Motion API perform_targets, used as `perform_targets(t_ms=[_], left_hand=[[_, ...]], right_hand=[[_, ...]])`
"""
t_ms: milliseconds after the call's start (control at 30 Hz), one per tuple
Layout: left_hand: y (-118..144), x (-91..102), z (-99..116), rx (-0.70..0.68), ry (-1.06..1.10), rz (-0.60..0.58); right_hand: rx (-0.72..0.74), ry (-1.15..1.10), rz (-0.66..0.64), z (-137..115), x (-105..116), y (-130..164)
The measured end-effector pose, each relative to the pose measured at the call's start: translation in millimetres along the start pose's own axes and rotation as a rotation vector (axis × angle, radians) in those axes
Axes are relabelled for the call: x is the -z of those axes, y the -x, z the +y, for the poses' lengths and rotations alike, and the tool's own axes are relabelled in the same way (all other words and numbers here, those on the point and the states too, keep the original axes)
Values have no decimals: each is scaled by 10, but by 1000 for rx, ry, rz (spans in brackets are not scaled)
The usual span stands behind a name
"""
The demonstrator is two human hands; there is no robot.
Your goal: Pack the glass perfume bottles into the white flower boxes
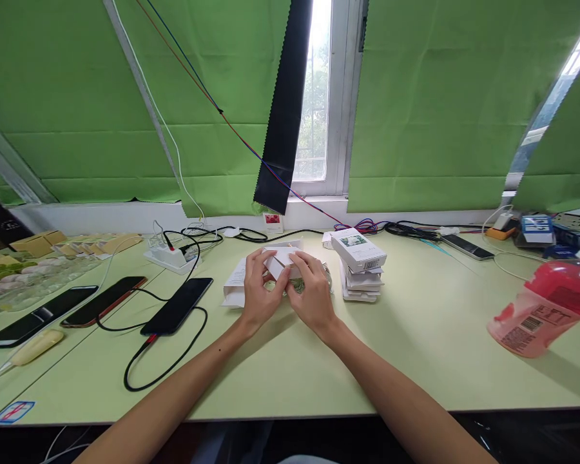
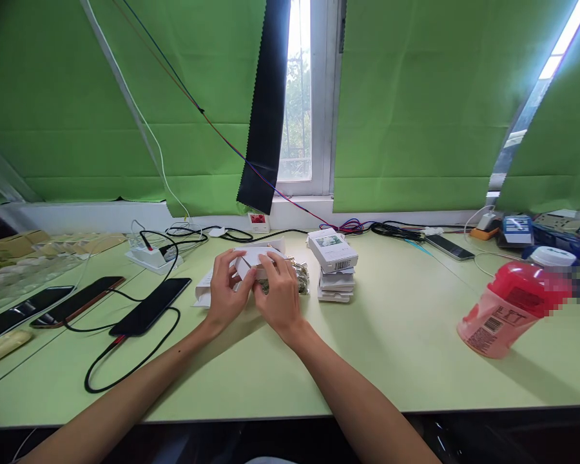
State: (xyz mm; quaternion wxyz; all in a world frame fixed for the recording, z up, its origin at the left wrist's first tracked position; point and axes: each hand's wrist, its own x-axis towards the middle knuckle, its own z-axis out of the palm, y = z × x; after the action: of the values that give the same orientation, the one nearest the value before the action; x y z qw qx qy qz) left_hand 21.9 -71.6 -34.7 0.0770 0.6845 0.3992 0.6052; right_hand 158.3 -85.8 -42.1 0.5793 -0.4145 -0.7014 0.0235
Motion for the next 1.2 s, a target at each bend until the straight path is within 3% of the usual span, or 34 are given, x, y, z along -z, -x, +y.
perform_targets(t_ms=[700,1200], left_hand=[[5,-7,-20,25,5,6],[-2,0,17,20,-3,6]], right_hand=[[19,51,-35,26,-11,6],[58,41,15,50,-41,19]])
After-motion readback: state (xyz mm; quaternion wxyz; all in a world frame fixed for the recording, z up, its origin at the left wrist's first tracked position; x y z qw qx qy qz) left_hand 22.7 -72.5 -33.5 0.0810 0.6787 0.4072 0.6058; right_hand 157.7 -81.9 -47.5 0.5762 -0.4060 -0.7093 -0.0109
